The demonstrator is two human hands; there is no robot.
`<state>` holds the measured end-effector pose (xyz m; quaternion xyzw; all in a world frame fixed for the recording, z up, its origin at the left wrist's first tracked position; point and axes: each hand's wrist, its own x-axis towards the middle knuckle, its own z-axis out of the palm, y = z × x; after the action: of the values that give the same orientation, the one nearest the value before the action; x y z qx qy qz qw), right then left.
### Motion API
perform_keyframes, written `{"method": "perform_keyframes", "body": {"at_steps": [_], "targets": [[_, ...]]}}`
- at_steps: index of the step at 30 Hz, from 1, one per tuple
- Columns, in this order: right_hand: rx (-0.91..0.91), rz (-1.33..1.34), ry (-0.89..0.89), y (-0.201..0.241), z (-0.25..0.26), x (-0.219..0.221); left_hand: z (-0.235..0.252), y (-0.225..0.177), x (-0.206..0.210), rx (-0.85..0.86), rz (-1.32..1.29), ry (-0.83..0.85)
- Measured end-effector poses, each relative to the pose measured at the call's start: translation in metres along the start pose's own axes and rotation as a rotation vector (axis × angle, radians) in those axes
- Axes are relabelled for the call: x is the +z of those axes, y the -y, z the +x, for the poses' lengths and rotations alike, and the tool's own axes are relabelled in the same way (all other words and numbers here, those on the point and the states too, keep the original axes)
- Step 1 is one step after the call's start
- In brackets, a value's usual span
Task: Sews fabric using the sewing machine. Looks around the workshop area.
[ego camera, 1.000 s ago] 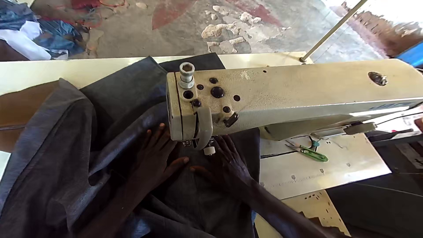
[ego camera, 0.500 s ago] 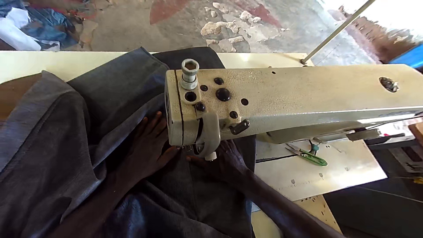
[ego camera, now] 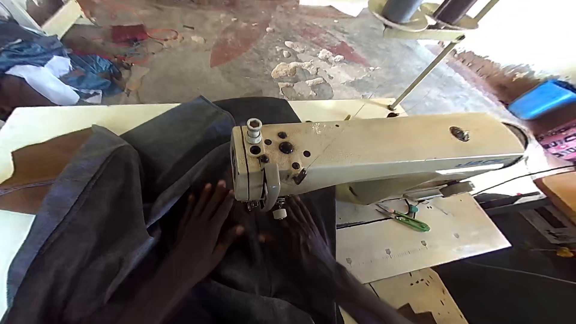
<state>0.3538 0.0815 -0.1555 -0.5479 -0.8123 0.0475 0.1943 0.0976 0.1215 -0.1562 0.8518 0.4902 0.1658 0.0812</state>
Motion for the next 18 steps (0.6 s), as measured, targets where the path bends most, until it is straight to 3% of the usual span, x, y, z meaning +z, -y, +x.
{"method": "perform_keyframes", "body": {"at_steps": [2,6,9,12,15,18], "targets": [[0.022,-0.028,0.059,0.002,-0.028,0.004,-0.044,0.003,0.001,-0.028,0.003,0.005],[0.007,-0.094,0.112,-0.017,-0.059,-0.001,-0.088,0.053,-0.007,0.004,-0.144,0.072],[0.04,-0.084,0.162,-0.02,-0.06,-0.011,-0.075,0.059,-0.029,-0.073,-0.173,0.181],[0.146,0.044,0.158,0.001,-0.039,-0.021,-0.04,0.022,-0.051,-0.153,-0.095,0.144],[0.122,0.08,0.061,0.018,-0.011,-0.007,-0.006,-0.015,-0.025,-0.046,-0.051,0.018],[0.065,-0.055,0.075,0.008,-0.009,0.015,-0.004,-0.016,0.022,0.007,-0.014,0.016]]}}
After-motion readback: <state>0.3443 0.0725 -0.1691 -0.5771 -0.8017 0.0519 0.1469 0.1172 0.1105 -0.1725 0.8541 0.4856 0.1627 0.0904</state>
